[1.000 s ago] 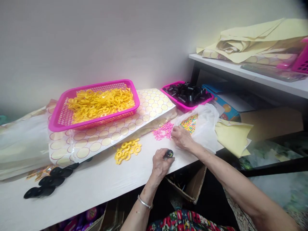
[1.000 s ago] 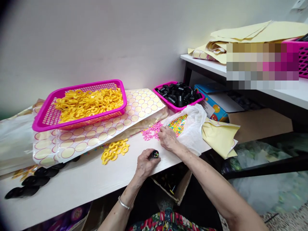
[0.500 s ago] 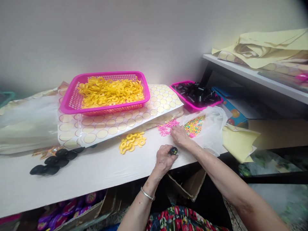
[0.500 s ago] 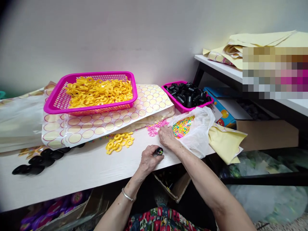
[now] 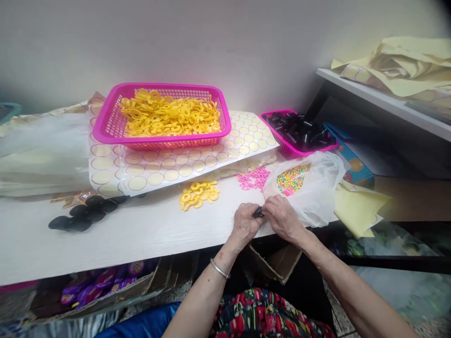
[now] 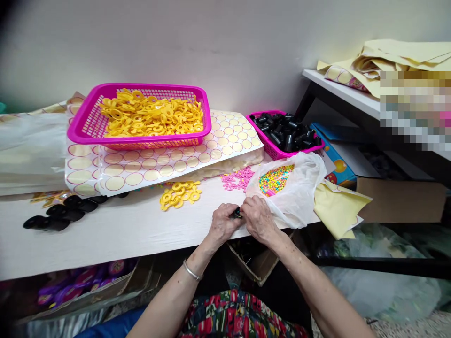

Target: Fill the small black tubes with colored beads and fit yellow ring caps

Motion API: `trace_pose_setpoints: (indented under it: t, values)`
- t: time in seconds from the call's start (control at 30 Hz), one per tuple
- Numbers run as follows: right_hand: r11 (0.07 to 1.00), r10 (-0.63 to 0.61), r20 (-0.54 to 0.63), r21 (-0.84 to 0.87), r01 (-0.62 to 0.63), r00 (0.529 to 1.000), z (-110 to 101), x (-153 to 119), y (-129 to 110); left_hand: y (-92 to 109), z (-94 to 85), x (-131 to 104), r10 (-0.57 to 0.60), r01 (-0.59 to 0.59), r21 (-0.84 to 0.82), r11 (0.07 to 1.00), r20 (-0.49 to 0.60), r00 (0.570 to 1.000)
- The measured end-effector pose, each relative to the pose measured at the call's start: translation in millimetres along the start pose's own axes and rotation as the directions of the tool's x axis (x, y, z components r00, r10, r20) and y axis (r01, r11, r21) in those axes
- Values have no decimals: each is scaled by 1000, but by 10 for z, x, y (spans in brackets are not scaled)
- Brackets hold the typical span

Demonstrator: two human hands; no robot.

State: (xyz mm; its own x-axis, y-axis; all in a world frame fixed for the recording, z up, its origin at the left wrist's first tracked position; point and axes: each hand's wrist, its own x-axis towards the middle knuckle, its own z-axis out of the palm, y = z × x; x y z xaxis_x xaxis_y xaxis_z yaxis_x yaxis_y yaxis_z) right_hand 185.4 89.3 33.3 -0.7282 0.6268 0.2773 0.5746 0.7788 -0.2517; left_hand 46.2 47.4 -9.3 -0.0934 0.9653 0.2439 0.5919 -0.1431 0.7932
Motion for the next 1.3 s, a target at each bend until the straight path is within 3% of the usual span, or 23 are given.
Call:
trace_pose_setpoints:
  t: [0.27,0.9,1.03,1.13,1.3]
  values:
    - [993,-33,15,-116,35,999,0,55,-38,-32,10,-13,2,-2,-10,1000,10,1000]
    - [976,-123,5,-178,122,992,-3,101,-50,8,-19,0,8,-8,-17,1000,-1,1000]
    - [992,-106,5,-63,106,994,32,90,15,4,-10,1,6,-6,-8,1000,-4,1000]
    - [987,-67,-40,144,72,997,58,74,59,-9,5,-2,-2,2,-5,1000,-15,1000]
    - [837,141,-129,546,-48,982,42,-13,57,-11,5,-1,4,-4,-4,1000,-9,1000]
